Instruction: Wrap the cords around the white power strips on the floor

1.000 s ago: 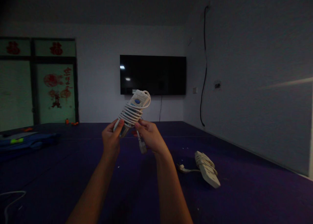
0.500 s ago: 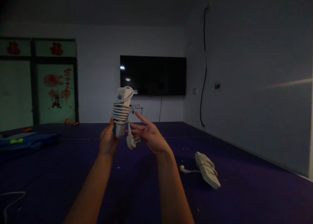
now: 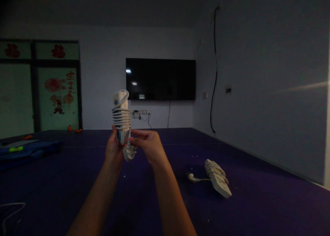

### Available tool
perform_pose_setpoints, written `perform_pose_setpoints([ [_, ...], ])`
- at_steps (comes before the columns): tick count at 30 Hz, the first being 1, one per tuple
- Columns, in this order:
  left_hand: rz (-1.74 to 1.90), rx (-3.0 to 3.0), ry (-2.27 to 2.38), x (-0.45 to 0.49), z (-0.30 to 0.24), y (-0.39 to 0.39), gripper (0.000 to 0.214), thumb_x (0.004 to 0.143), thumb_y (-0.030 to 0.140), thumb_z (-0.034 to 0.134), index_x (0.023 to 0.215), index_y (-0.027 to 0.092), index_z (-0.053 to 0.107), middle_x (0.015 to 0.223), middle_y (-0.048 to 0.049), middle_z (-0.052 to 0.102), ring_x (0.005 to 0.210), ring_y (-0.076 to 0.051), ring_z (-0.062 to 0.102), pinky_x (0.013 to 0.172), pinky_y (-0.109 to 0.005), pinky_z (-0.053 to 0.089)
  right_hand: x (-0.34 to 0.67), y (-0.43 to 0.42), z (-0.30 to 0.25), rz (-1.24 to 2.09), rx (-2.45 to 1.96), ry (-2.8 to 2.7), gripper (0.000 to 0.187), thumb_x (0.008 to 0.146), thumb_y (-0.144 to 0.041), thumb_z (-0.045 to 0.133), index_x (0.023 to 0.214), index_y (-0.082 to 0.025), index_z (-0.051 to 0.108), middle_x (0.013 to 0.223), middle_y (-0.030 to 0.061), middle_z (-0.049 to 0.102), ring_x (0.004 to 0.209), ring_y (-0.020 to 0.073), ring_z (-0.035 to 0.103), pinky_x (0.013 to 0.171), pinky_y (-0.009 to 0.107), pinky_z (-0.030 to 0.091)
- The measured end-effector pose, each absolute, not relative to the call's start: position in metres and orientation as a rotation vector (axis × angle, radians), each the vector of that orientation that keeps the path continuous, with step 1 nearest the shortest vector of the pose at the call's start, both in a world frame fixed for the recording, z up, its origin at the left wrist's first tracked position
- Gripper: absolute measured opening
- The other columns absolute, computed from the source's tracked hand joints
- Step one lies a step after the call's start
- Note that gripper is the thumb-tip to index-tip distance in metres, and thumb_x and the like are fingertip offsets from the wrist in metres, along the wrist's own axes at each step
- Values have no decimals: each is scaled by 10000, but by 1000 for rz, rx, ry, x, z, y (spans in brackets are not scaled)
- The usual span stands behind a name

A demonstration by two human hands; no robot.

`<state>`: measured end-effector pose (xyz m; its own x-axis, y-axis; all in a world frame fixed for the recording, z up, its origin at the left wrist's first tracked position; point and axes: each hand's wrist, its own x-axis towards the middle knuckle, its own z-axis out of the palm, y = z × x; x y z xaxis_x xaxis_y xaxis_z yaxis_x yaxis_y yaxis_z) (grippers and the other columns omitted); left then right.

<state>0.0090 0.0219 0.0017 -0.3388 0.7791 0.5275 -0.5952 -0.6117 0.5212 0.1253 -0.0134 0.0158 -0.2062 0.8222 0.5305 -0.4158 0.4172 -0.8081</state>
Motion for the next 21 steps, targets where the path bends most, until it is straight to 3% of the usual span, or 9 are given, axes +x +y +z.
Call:
perform_pose_setpoints([
  [4, 2096, 827, 313, 11, 0, 19, 384, 665, 501, 686, 810, 146, 668, 680, -22, 682, 599, -139, 637, 558, -238, 469, 116, -15, 17, 1152, -377, -1327, 290, 499, -208, 793, 783, -186, 735, 702, 33, 720, 621, 144, 638, 641, 297, 505],
  [9, 2169, 724, 286, 15, 3, 15, 369, 621, 451, 739, 792, 130, 677, 674, -22, 687, 583, -133, 635, 595, -246, 474, 117, -15, 17, 1103, -315, -1352, 248, 545, -211, 761, 791, -201, 738, 747, 31, 725, 711, 161, 652, 741, 330, 502],
  [12, 2146, 685, 228, 18, 5, 15, 357, 575, 422, 773, 745, 123, 674, 661, -19, 686, 549, -122, 622, 584, -244, 466, 118, -14, 16, 1095, -314, -1319, 260, 526, -231, 782, 777, -179, 735, 741, 39, 721, 686, 165, 648, 719, 338, 514],
  [21, 2172, 736, 154, 39, 3, 10, 333, 491, 331, 817, 721, 154, 654, 668, 13, 680, 589, -97, 615, 619, -215, 456, 107, 1, 7, 1076, -318, -1048, 568, 424, -213, 844, 939, -162, 611, 936, 46, 655, 671, 133, 622, 643, 277, 515],
])
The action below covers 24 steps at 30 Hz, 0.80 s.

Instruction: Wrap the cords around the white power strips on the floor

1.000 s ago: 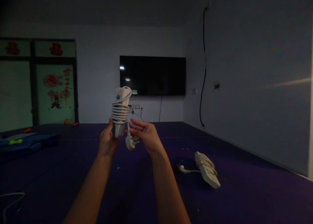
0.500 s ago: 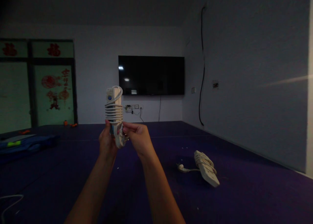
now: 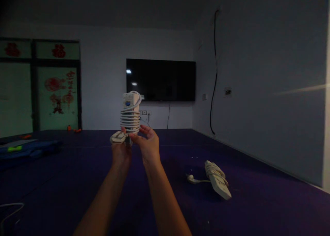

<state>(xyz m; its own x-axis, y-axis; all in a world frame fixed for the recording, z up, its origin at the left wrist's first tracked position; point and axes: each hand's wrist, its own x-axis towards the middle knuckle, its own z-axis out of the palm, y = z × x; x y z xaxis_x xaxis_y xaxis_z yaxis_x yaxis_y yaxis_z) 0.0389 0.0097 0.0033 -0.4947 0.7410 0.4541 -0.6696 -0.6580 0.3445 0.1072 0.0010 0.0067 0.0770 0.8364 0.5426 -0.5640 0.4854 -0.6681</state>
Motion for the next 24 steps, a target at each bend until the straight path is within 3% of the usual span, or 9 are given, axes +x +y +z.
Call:
perform_pose_setpoints([
  [5, 2202, 795, 232, 44, 0, 8, 308, 546, 343, 790, 749, 157, 652, 728, 3, 685, 655, -120, 631, 680, -245, 470, 113, 15, 3, 938, -434, -1120, 764, 426, -237, 845, 1126, -221, 540, 1050, 38, 613, 660, 99, 585, 666, 256, 506],
  [9, 2159, 831, 303, 44, 0, 8, 322, 565, 366, 778, 781, 156, 663, 761, -12, 693, 699, -139, 640, 707, -260, 471, 115, 18, 1, 1097, -238, -1270, 616, 545, -287, 802, 1108, -236, 556, 1016, 22, 648, 876, 158, 611, 762, 257, 491],
  [13, 2136, 805, 333, 46, -1, 11, 332, 591, 370, 764, 834, 164, 672, 829, -23, 703, 751, -146, 645, 738, -265, 476, 111, 17, -2, 1237, -125, -1318, 440, 644, -336, 738, 1041, -232, 580, 983, 15, 672, 836, 172, 632, 675, 246, 503],
  [19, 2089, 794, 361, 49, -7, 15, 236, 678, 268, 691, 890, 166, 676, 826, -17, 708, 764, -133, 650, 748, -241, 481, 106, 23, -4, 1178, -131, -1265, 399, 634, -316, 743, 986, -199, 596, 955, 24, 685, 842, 172, 633, 737, 250, 493],
  [22, 2039, 749, 337, 54, -9, 18, 204, 760, 216, 578, 939, 174, 667, 859, -15, 709, 816, -131, 653, 782, -240, 484, 105, 29, -6, 1094, -176, -1204, 368, 624, -300, 745, 946, -189, 605, 901, 15, 693, 835, 167, 634, 804, 268, 475],
  [24, 2007, 696, 342, 57, -9, 19, 236, 839, 267, 477, 955, 178, 662, 896, -24, 708, 860, -136, 652, 796, -245, 489, 105, 33, -8, 1089, -223, -1151, 351, 619, -300, 742, 923, -181, 611, 852, 10, 695, 794, 169, 639, 787, 285, 482],
])
